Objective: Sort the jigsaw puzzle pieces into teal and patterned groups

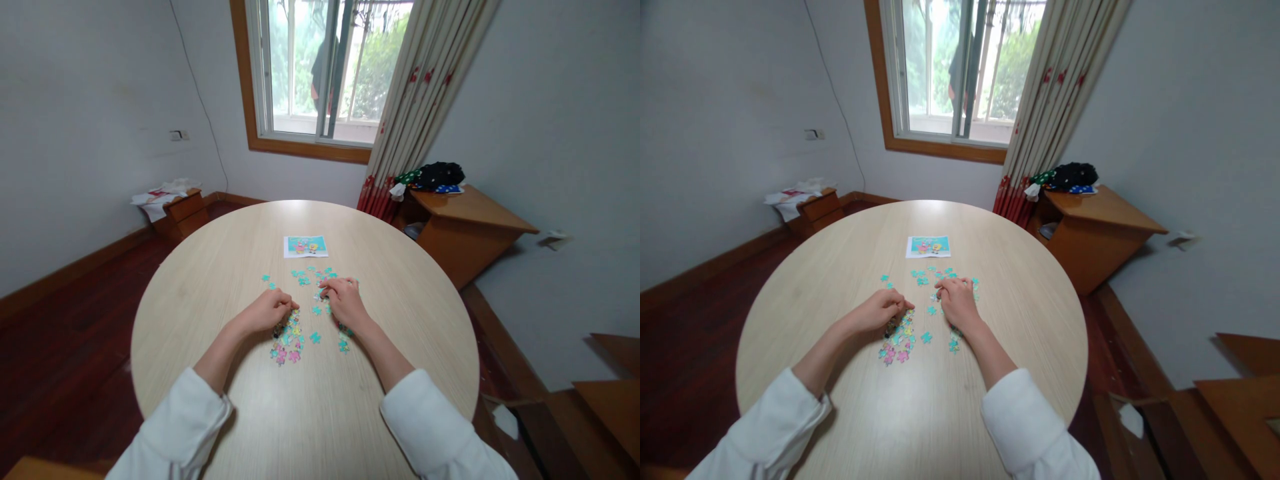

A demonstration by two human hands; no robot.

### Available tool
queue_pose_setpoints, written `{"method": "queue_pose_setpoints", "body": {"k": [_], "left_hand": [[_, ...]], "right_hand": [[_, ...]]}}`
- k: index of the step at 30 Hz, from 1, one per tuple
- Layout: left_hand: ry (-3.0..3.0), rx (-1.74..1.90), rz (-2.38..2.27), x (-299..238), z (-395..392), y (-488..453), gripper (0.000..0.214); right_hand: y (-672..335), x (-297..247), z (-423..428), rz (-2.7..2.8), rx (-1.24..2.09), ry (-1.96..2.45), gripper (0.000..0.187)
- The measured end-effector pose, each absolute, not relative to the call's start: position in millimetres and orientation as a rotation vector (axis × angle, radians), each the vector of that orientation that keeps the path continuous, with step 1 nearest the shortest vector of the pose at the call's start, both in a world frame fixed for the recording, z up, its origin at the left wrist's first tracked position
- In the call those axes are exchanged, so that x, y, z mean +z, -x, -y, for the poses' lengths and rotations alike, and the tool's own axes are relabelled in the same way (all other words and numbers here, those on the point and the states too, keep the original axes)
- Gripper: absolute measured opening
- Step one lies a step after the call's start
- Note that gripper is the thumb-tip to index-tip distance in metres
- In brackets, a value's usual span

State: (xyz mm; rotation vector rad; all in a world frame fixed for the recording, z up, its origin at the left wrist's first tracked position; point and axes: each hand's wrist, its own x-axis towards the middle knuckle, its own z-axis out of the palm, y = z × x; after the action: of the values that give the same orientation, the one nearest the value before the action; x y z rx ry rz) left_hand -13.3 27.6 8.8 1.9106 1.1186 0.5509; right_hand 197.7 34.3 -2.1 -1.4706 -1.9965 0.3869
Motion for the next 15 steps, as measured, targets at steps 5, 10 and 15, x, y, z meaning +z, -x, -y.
{"method": "queue_pose_setpoints", "body": {"k": [5,10,15], "left_hand": [[-1.886,0.54,-1.085,8.3,-26.1,12.3,0.025],[-1.932,0.643,-1.172,7.0,-28.0,12.6,0.02],[-1.991,0.786,-1.313,0.8,-33.2,13.7,0.027]], "right_hand": [[-195.6,-6.1,-34.7,2.072,0.397,1.422,0.035],[-187.0,-4.2,-26.0,2.162,0.542,1.261,0.034],[-176.4,-1.3,-14.0,2.214,0.8,1.074,0.038]]}}
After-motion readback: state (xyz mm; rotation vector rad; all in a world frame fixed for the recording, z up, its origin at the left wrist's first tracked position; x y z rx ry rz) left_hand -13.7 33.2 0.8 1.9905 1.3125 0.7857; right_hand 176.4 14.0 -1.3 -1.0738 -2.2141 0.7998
